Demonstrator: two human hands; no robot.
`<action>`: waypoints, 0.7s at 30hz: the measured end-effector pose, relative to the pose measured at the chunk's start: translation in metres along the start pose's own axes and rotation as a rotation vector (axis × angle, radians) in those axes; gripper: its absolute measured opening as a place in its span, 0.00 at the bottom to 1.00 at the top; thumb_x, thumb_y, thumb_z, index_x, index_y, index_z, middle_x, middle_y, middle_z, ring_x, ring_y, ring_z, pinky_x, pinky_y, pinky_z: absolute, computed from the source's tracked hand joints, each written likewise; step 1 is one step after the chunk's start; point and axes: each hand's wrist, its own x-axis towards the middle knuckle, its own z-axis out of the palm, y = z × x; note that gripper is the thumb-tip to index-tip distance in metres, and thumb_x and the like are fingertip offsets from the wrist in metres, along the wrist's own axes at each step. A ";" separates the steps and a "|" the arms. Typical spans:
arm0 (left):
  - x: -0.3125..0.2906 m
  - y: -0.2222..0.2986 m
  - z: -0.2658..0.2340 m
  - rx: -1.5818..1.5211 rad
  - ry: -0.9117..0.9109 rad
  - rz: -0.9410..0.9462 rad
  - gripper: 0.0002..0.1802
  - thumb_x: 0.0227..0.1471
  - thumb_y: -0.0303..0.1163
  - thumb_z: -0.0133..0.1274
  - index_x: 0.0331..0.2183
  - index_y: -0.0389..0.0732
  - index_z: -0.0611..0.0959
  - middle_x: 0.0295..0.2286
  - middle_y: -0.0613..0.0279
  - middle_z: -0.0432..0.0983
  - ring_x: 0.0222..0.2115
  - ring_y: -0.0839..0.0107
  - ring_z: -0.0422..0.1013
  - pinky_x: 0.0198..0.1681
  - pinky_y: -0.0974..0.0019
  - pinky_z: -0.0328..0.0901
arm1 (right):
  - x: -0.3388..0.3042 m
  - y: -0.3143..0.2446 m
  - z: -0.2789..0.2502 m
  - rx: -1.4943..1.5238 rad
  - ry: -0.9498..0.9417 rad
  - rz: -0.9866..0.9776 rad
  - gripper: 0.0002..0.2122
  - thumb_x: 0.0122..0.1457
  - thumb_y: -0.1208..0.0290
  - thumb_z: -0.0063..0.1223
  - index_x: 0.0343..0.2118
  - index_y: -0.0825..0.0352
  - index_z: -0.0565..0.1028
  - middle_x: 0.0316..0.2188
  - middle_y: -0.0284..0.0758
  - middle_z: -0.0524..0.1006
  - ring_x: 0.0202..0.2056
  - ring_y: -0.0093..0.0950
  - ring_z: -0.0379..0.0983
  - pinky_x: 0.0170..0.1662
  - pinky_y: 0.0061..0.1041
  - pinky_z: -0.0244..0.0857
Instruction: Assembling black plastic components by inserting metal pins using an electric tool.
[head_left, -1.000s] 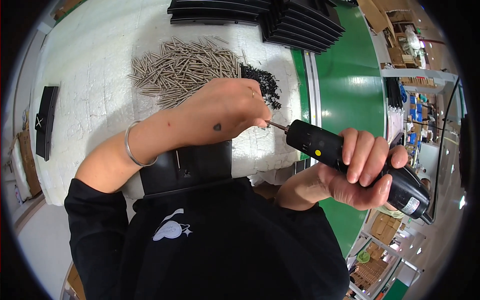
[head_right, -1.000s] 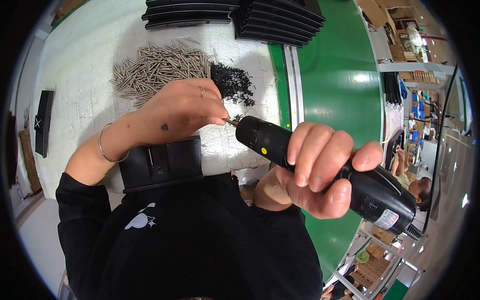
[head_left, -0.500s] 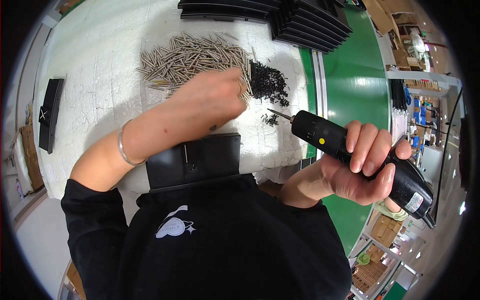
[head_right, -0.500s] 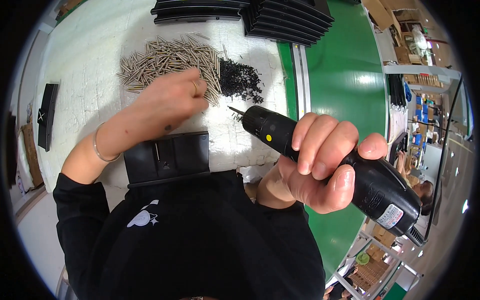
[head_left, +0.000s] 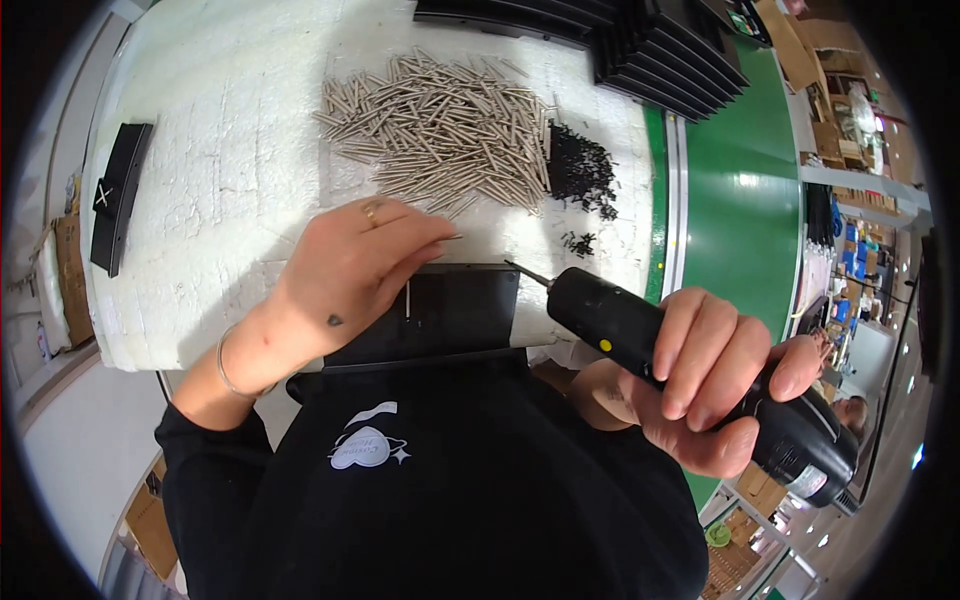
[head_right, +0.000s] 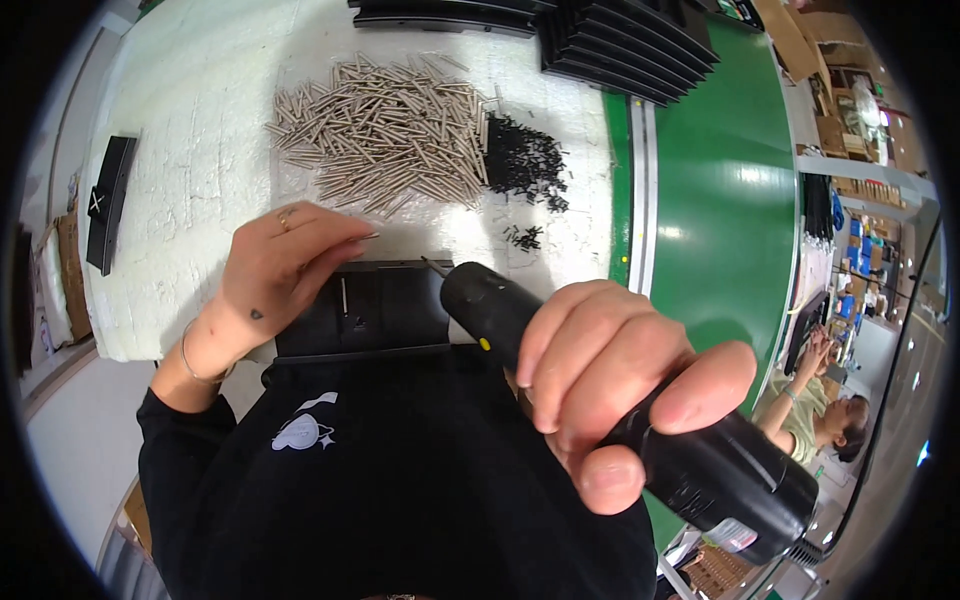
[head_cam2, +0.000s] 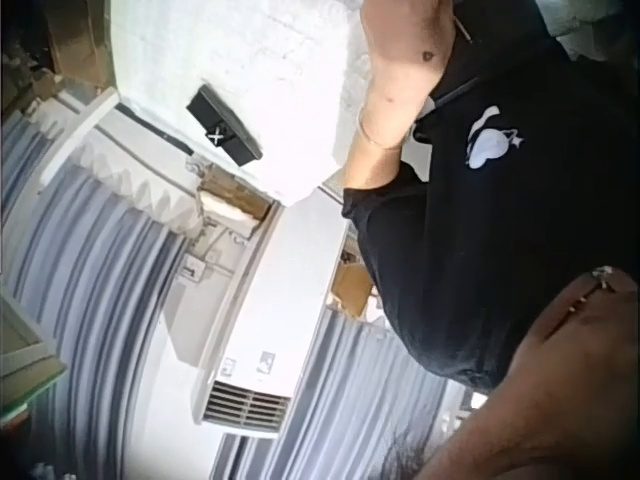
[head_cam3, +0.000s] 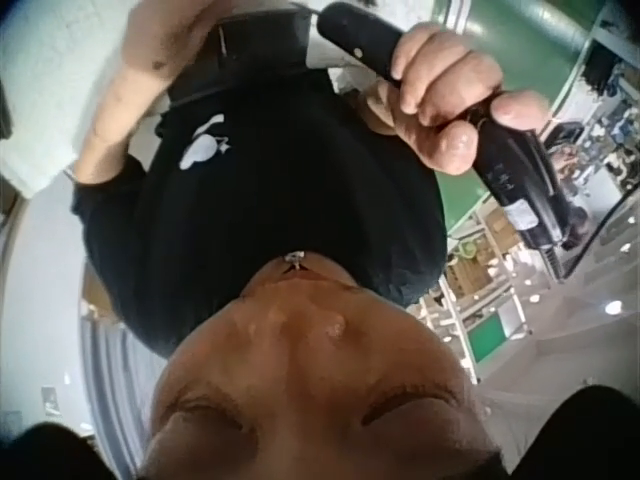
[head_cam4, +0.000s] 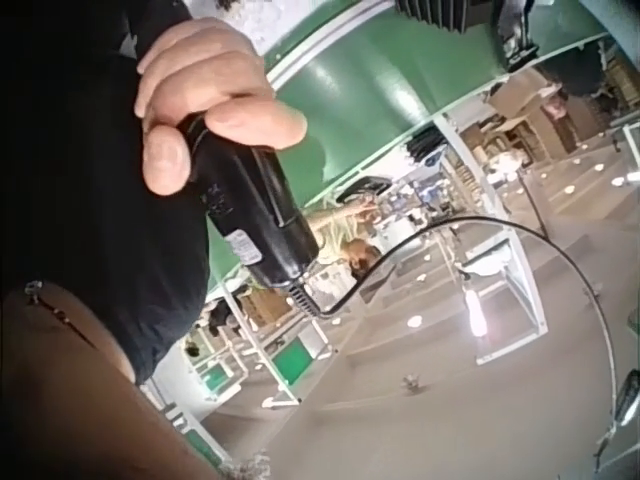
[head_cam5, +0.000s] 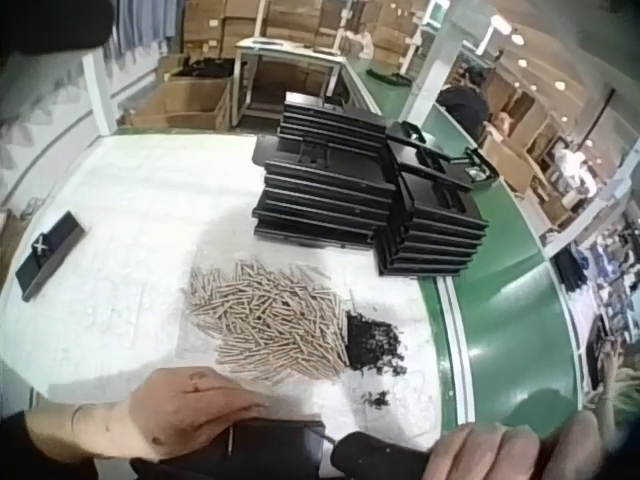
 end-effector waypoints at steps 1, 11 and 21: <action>-0.010 0.001 -0.002 0.003 0.002 -0.012 0.10 0.42 0.19 0.58 0.31 0.38 0.82 0.25 0.58 0.76 0.25 0.62 0.73 0.29 0.66 0.67 | 0.000 0.003 0.002 -0.001 -0.034 0.012 0.14 0.53 0.70 0.55 0.40 0.61 0.63 0.15 0.22 0.67 0.17 0.14 0.64 0.24 0.14 0.60; -0.046 0.013 0.004 0.225 0.059 -0.036 0.11 0.37 0.21 0.61 0.29 0.39 0.81 0.25 0.65 0.73 0.27 0.66 0.69 0.25 0.67 0.67 | -0.009 0.023 0.022 0.034 -0.156 0.145 0.16 0.53 0.70 0.58 0.40 0.58 0.62 0.18 0.23 0.70 0.14 0.16 0.64 0.18 0.15 0.61; -0.050 0.004 0.015 0.184 0.128 -0.049 0.10 0.37 0.23 0.62 0.28 0.40 0.81 0.25 0.66 0.71 0.27 0.66 0.68 0.25 0.67 0.66 | -0.012 0.030 0.026 0.018 -0.167 0.142 0.17 0.53 0.70 0.58 0.41 0.58 0.62 0.16 0.24 0.69 0.14 0.16 0.64 0.18 0.15 0.60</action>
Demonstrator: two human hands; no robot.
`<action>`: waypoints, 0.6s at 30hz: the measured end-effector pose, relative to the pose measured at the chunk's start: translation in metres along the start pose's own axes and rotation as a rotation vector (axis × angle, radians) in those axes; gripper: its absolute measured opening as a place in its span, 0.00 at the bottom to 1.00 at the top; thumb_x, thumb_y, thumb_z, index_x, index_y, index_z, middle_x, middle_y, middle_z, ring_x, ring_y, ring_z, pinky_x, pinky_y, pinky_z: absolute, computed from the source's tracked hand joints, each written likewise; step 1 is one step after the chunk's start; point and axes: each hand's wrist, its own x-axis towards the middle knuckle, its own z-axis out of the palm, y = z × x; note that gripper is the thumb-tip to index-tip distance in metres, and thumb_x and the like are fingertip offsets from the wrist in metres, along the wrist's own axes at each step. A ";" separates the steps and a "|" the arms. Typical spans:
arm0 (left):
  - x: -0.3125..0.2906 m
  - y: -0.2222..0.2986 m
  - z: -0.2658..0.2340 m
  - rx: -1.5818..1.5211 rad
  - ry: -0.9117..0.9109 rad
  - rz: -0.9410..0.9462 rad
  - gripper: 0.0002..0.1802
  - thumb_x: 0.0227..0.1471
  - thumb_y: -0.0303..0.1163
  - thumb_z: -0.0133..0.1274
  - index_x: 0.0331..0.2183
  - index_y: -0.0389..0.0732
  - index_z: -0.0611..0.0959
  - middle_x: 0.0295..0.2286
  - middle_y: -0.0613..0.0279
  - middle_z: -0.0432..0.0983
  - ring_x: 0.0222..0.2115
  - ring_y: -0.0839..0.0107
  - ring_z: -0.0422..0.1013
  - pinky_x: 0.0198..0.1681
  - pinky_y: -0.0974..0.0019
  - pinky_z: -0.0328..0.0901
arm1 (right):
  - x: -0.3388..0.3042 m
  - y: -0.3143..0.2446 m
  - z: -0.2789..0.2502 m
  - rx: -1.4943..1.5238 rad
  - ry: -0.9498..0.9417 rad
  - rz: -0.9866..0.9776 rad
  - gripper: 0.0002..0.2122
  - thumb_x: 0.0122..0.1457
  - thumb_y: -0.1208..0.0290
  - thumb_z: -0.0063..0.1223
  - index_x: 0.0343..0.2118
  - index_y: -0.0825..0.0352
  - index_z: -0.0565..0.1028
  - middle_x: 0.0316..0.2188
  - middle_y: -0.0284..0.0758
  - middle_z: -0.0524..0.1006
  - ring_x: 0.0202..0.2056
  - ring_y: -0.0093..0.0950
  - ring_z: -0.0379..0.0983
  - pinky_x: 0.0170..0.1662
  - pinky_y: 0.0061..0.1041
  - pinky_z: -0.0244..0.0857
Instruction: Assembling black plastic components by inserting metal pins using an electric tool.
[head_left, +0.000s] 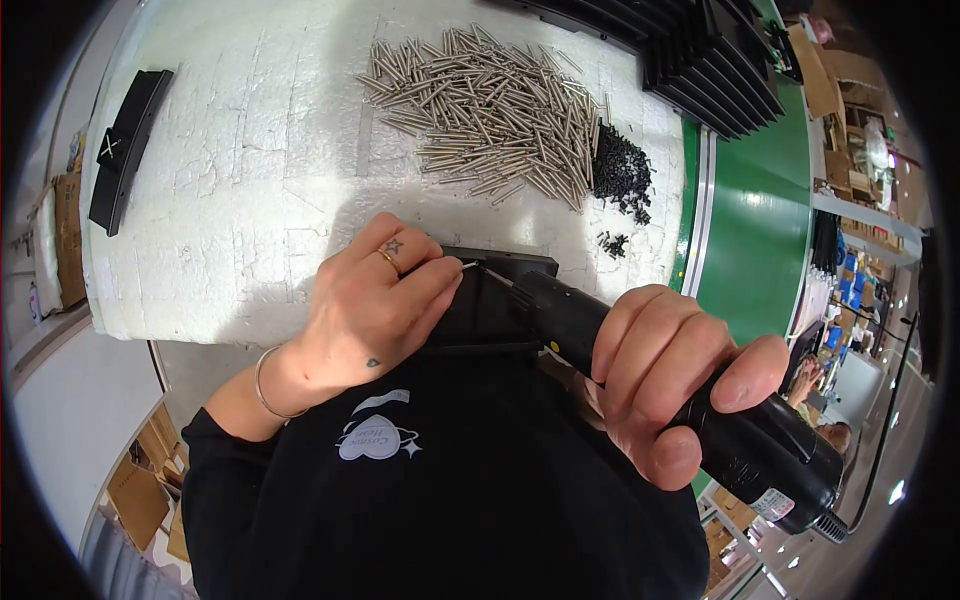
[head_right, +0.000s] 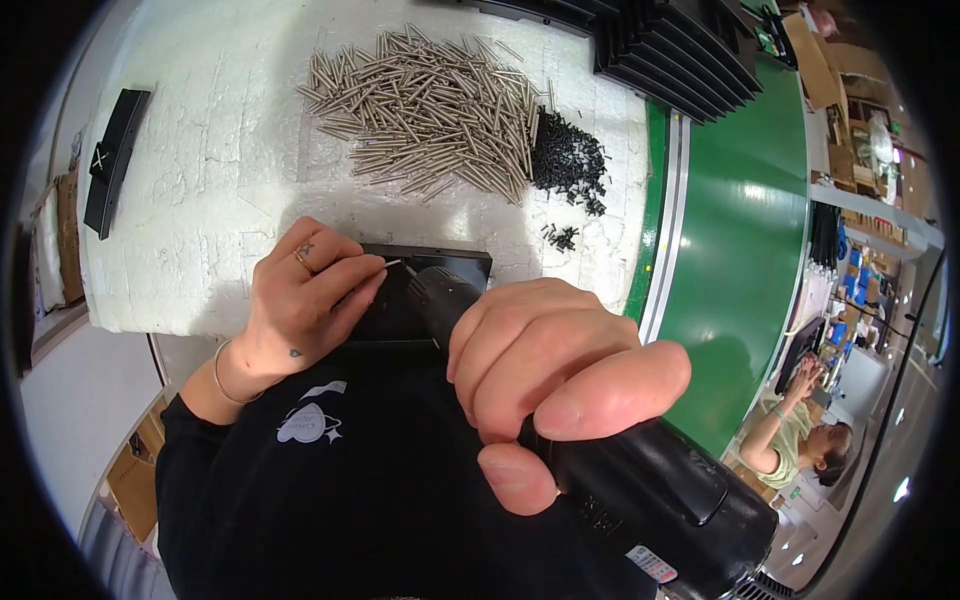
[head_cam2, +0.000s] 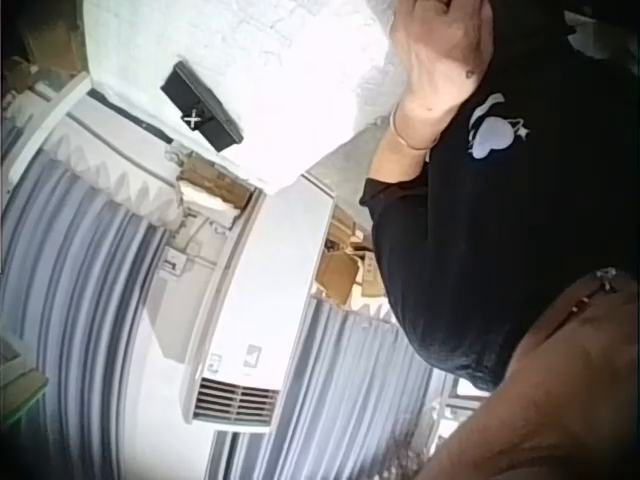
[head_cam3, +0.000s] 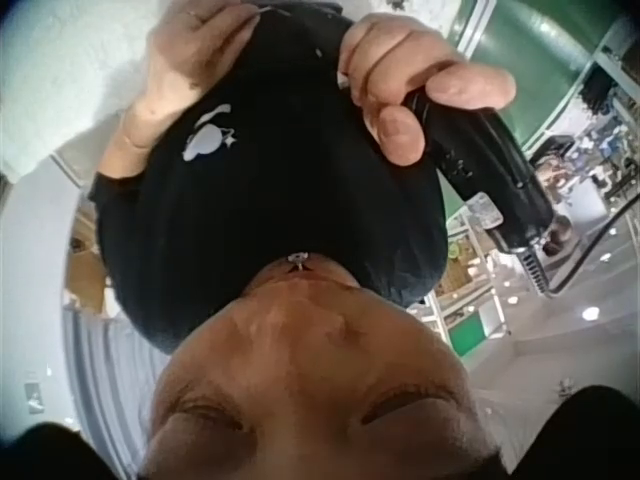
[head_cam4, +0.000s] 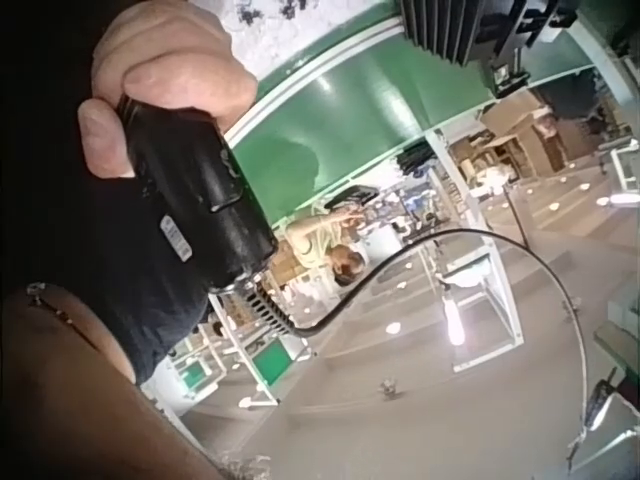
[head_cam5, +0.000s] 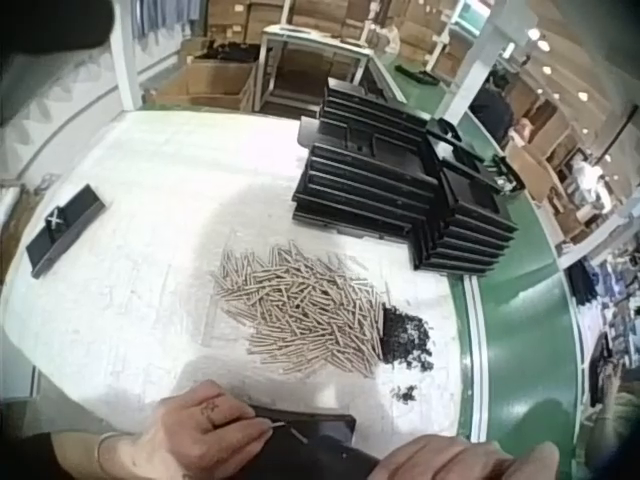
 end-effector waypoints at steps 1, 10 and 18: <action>0.000 0.000 0.000 -0.001 0.001 -0.001 0.10 0.37 0.23 0.62 0.28 0.40 0.81 0.25 0.66 0.71 0.27 0.66 0.68 0.25 0.67 0.66 | 0.000 0.000 0.000 0.004 -0.005 -0.001 0.17 0.53 0.70 0.58 0.41 0.58 0.62 0.16 0.24 0.68 0.14 0.17 0.64 0.18 0.15 0.60; 0.001 -0.001 0.002 -0.058 0.032 -0.018 0.11 0.33 0.19 0.63 0.26 0.38 0.82 0.23 0.63 0.73 0.24 0.64 0.68 0.24 0.67 0.65 | 0.003 -0.002 0.001 0.055 -0.026 0.096 0.17 0.46 0.83 0.56 0.36 0.63 0.61 0.18 0.32 0.70 0.17 0.27 0.66 0.22 0.27 0.63; -0.005 -0.004 0.006 -0.101 0.020 0.030 0.08 0.37 0.23 0.60 0.21 0.41 0.76 0.21 0.66 0.67 0.26 0.66 0.67 0.24 0.67 0.65 | 0.021 0.002 0.013 -0.094 -0.326 0.094 0.16 0.51 0.74 0.60 0.34 0.60 0.61 0.18 0.26 0.71 0.15 0.19 0.67 0.21 0.20 0.66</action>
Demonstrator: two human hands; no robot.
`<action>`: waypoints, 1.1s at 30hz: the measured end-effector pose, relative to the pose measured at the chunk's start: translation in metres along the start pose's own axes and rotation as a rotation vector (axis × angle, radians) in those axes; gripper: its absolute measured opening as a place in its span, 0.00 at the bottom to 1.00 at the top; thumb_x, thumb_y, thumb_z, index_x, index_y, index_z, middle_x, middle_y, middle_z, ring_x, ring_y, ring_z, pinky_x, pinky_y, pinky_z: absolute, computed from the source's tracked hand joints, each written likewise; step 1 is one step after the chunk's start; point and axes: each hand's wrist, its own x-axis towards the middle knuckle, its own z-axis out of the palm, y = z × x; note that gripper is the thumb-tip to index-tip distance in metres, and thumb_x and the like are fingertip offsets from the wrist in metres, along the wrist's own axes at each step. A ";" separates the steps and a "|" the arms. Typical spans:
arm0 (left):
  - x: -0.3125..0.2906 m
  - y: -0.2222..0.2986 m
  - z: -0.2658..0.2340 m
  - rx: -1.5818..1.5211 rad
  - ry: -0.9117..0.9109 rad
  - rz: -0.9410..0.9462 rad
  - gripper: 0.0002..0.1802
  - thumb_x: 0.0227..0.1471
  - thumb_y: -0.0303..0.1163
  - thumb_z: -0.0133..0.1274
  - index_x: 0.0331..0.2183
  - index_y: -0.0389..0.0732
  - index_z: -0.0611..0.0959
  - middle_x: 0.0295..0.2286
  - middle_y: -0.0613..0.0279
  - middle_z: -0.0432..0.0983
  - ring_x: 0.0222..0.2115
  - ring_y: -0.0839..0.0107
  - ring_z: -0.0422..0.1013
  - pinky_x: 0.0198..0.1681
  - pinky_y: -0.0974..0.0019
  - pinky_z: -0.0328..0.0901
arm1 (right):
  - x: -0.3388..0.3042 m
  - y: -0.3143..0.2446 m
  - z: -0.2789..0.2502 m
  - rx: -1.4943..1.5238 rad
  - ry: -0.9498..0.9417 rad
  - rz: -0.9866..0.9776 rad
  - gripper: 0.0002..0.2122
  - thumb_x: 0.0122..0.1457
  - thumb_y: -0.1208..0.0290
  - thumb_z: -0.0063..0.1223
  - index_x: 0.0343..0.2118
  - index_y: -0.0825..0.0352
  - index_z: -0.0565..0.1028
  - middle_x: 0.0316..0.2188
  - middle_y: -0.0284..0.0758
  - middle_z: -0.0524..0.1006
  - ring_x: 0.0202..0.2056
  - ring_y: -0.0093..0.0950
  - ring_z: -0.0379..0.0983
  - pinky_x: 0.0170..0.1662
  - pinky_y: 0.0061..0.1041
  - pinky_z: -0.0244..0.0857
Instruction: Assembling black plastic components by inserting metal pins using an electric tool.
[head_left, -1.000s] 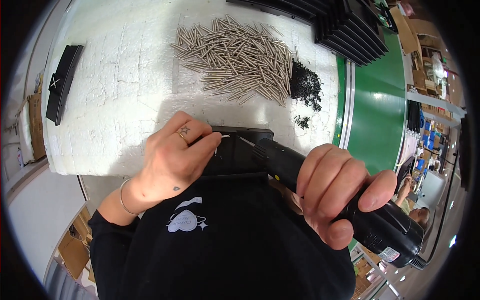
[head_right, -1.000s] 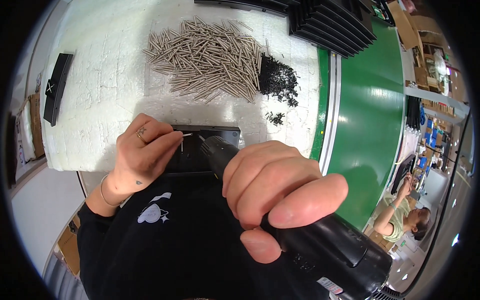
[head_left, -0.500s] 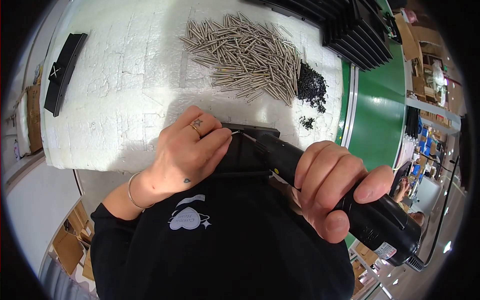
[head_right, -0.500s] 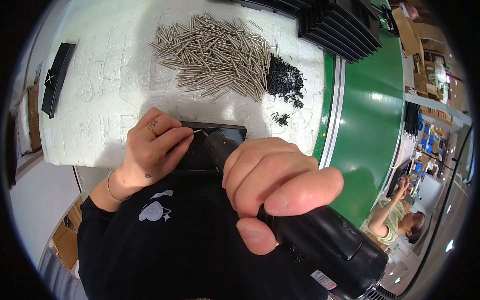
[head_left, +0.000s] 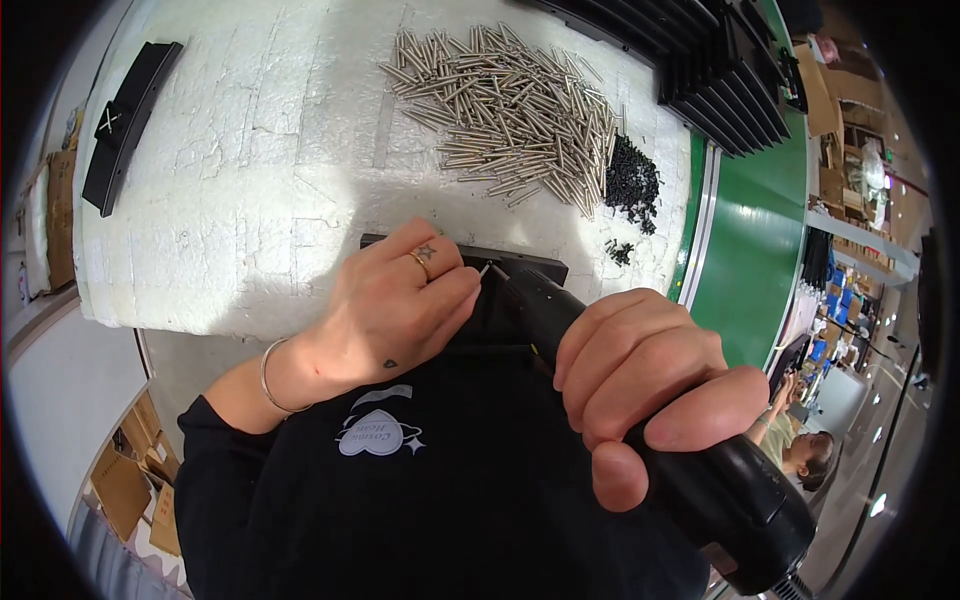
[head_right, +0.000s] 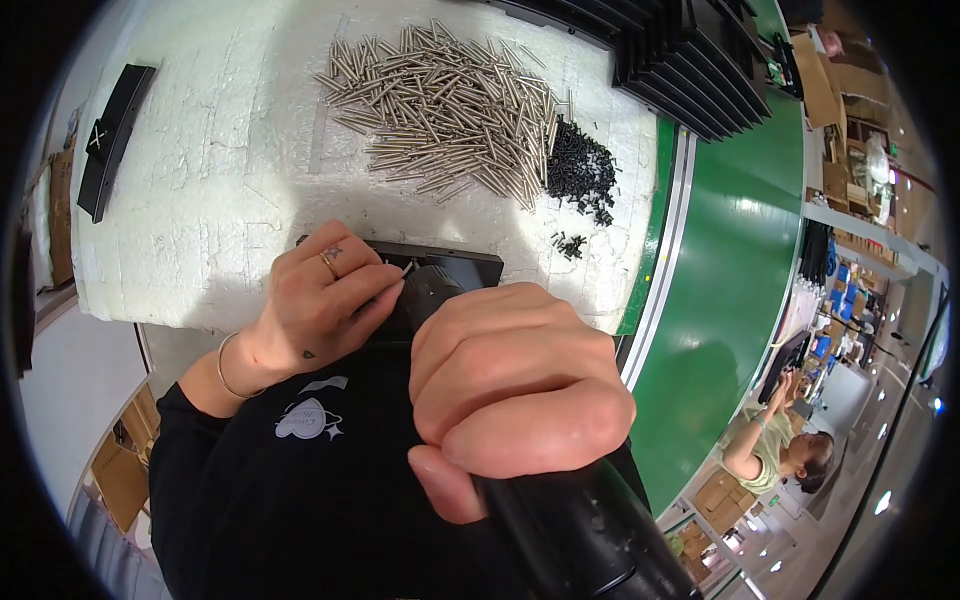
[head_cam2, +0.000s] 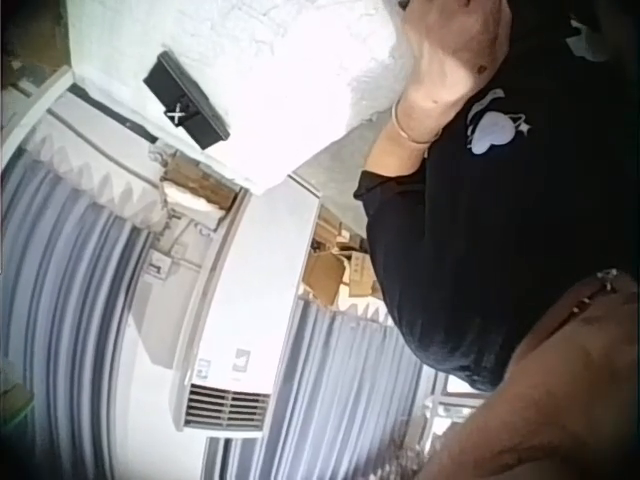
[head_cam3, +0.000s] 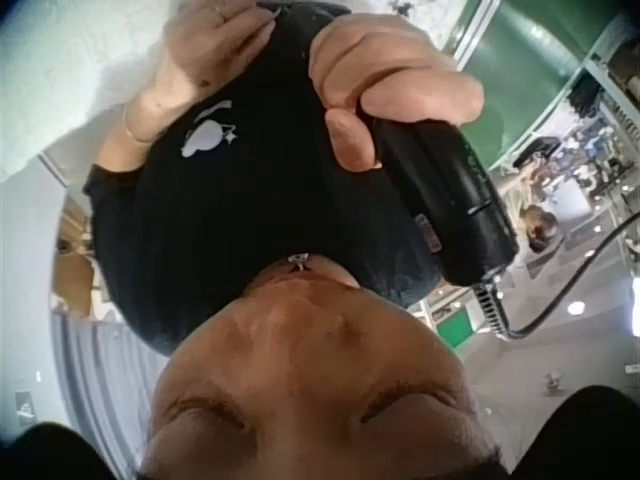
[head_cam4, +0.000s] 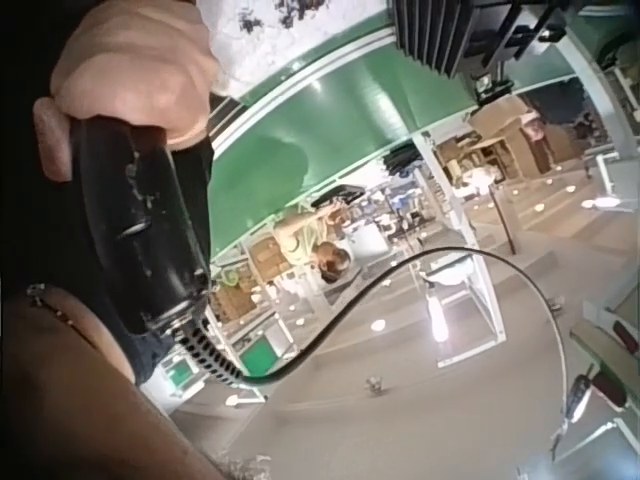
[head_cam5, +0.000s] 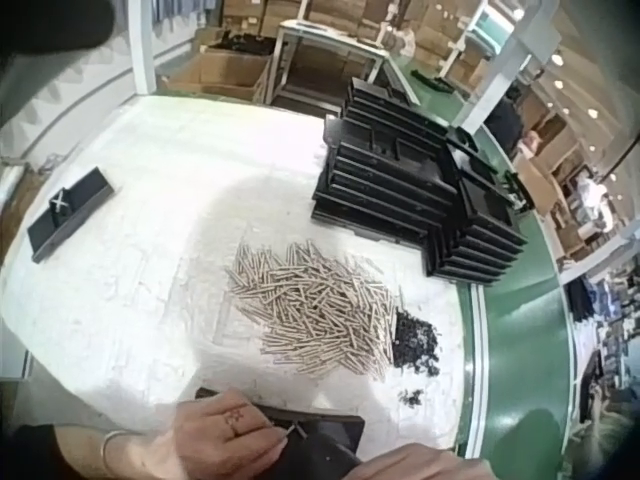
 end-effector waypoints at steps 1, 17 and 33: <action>0.001 0.000 0.000 -0.005 0.002 0.001 0.08 0.37 0.23 0.60 0.21 0.41 0.76 0.21 0.66 0.67 0.26 0.66 0.67 0.24 0.67 0.65 | 0.002 -0.001 0.008 0.059 0.117 0.019 0.13 0.45 0.79 0.59 0.29 0.63 0.64 0.17 0.30 0.70 0.15 0.24 0.67 0.19 0.23 0.64; -0.005 -0.003 -0.001 -0.055 0.032 0.045 0.14 0.33 0.19 0.62 0.29 0.37 0.80 0.22 0.63 0.73 0.22 0.65 0.68 0.20 0.69 0.65 | -0.008 -0.002 0.000 0.074 0.180 -0.048 0.15 0.50 0.76 0.60 0.35 0.60 0.63 0.16 0.26 0.70 0.15 0.20 0.66 0.19 0.18 0.64; -0.004 0.002 -0.005 -0.029 0.043 -0.117 0.12 0.35 0.17 0.61 0.29 0.37 0.81 0.21 0.62 0.73 0.22 0.64 0.69 0.23 0.68 0.65 | -0.013 -0.007 -0.007 0.106 0.177 -0.066 0.16 0.50 0.78 0.59 0.37 0.60 0.62 0.17 0.28 0.71 0.16 0.23 0.68 0.20 0.22 0.67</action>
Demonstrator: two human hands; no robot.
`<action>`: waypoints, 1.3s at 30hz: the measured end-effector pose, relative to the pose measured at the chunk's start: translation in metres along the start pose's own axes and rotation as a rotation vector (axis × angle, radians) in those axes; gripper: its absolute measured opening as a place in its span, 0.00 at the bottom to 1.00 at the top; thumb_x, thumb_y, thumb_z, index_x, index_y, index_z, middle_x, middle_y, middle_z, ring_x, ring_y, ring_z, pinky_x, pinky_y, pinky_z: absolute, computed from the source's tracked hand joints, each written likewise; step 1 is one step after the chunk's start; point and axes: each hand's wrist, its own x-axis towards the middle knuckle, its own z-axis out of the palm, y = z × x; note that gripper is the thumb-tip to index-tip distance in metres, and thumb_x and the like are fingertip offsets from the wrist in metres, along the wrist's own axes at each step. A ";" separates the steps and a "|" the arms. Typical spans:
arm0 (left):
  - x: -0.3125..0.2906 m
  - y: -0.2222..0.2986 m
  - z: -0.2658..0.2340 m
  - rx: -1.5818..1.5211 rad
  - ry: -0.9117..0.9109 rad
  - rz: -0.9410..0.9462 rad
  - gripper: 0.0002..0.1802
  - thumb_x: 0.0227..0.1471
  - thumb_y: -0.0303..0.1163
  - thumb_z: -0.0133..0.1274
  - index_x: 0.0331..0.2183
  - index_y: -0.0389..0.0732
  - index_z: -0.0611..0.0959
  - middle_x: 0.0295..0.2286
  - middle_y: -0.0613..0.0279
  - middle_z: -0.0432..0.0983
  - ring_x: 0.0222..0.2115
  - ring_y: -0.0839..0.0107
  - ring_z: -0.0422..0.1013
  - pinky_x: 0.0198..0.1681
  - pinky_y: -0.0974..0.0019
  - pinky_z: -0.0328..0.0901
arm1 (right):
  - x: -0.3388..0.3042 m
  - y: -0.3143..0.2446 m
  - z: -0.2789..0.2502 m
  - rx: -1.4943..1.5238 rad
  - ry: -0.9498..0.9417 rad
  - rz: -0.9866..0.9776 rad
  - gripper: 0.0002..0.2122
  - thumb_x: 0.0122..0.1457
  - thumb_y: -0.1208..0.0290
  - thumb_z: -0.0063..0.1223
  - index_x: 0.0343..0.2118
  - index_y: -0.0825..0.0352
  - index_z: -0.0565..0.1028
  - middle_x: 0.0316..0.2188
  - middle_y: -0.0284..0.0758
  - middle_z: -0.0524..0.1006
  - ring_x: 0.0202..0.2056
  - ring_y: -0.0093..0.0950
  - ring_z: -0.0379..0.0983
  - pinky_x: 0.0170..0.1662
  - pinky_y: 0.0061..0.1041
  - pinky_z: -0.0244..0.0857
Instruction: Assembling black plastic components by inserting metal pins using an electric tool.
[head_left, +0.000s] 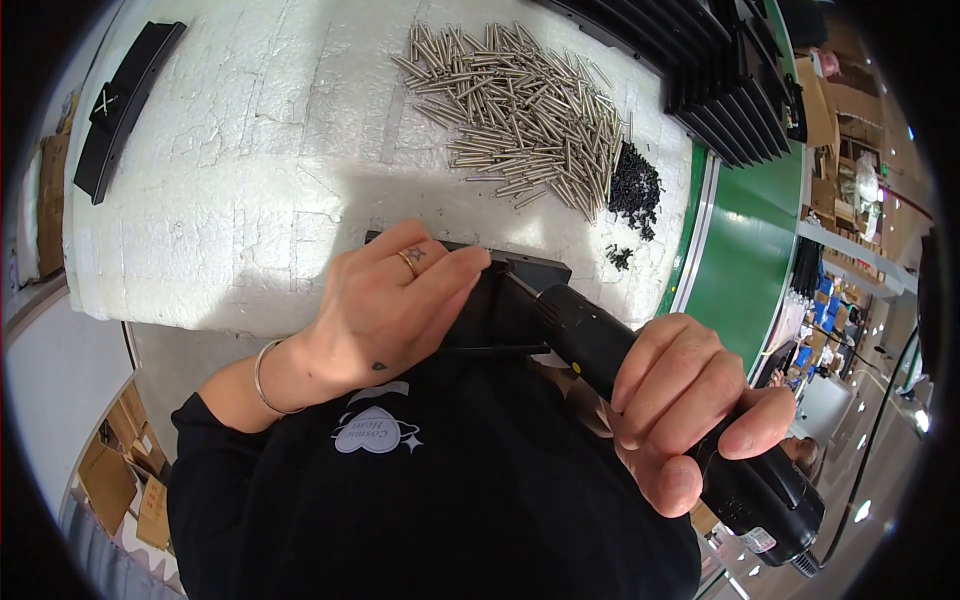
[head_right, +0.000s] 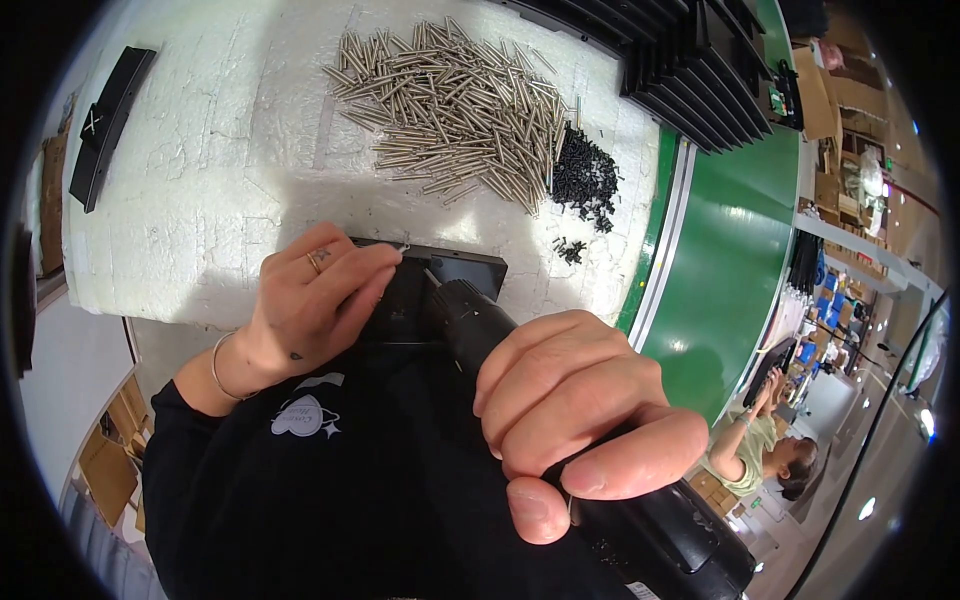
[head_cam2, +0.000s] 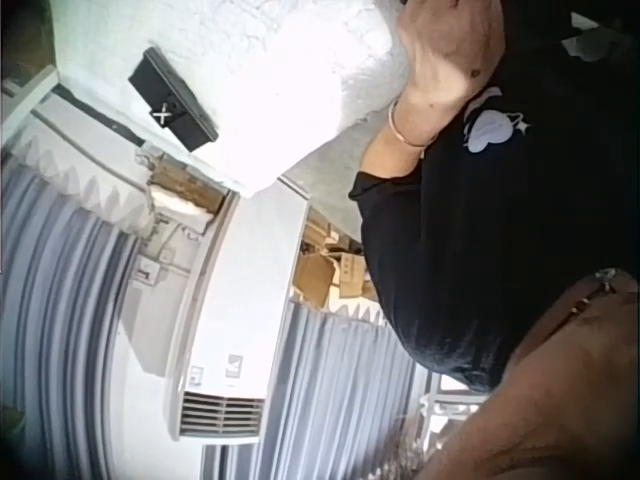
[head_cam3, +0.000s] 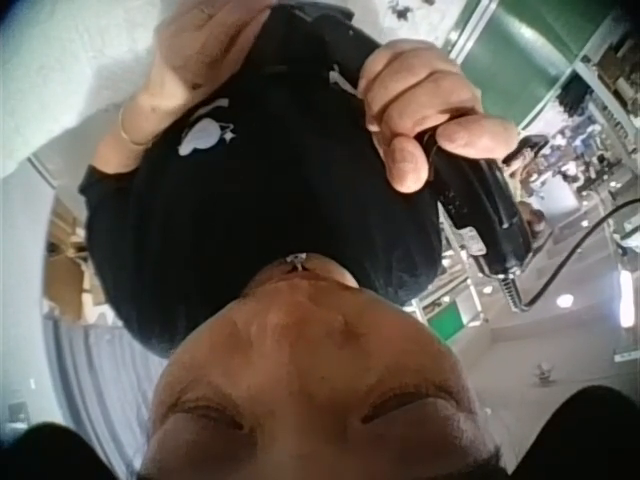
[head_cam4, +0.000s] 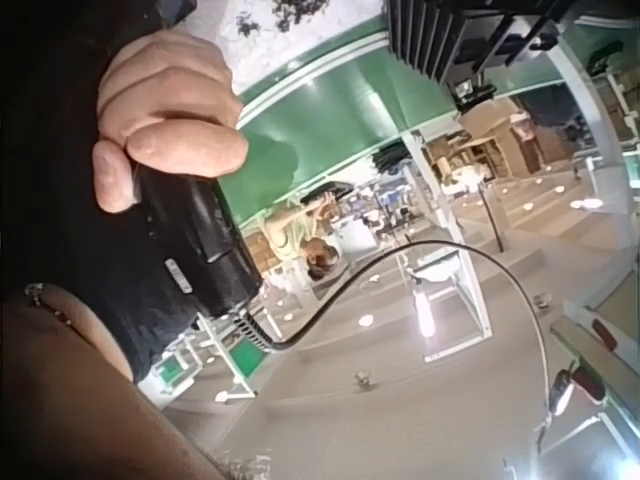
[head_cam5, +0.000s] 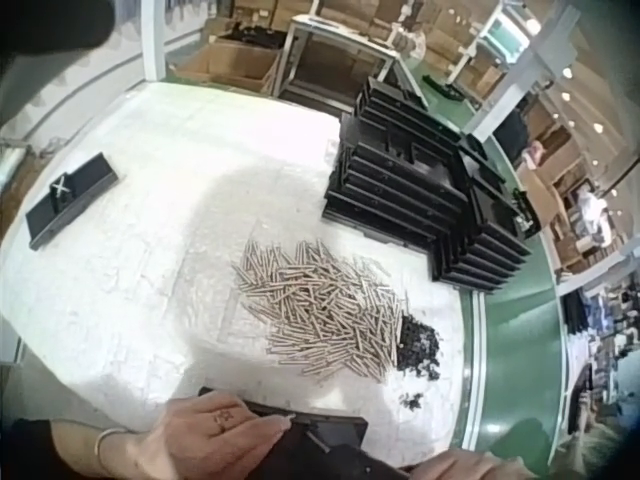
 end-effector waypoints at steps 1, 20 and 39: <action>0.001 -0.001 -0.002 0.001 0.000 0.002 0.12 0.35 0.17 0.61 0.29 0.37 0.81 0.21 0.62 0.73 0.22 0.64 0.69 0.23 0.68 0.65 | 0.000 -0.001 0.000 0.008 0.000 -0.007 0.17 0.50 0.78 0.59 0.37 0.60 0.62 0.17 0.28 0.71 0.16 0.23 0.68 0.20 0.22 0.67; 0.017 -0.003 -0.001 -0.353 -0.021 0.058 0.11 0.37 0.23 0.63 0.29 0.39 0.84 0.27 0.61 0.78 0.27 0.64 0.70 0.31 0.68 0.67 | 0.005 -0.010 0.017 0.085 0.197 -0.264 0.14 0.46 0.77 0.59 0.35 0.63 0.67 0.14 0.24 0.73 0.14 0.15 0.68 0.21 0.11 0.67; 0.016 -0.014 -0.016 -0.014 -0.003 0.257 0.15 0.35 0.23 0.64 0.32 0.35 0.81 0.28 0.58 0.76 0.26 0.60 0.71 0.27 0.66 0.68 | -0.001 -0.008 0.002 -0.088 0.104 -0.067 0.15 0.50 0.73 0.58 0.39 0.58 0.65 0.14 0.21 0.69 0.14 0.13 0.65 0.20 0.09 0.62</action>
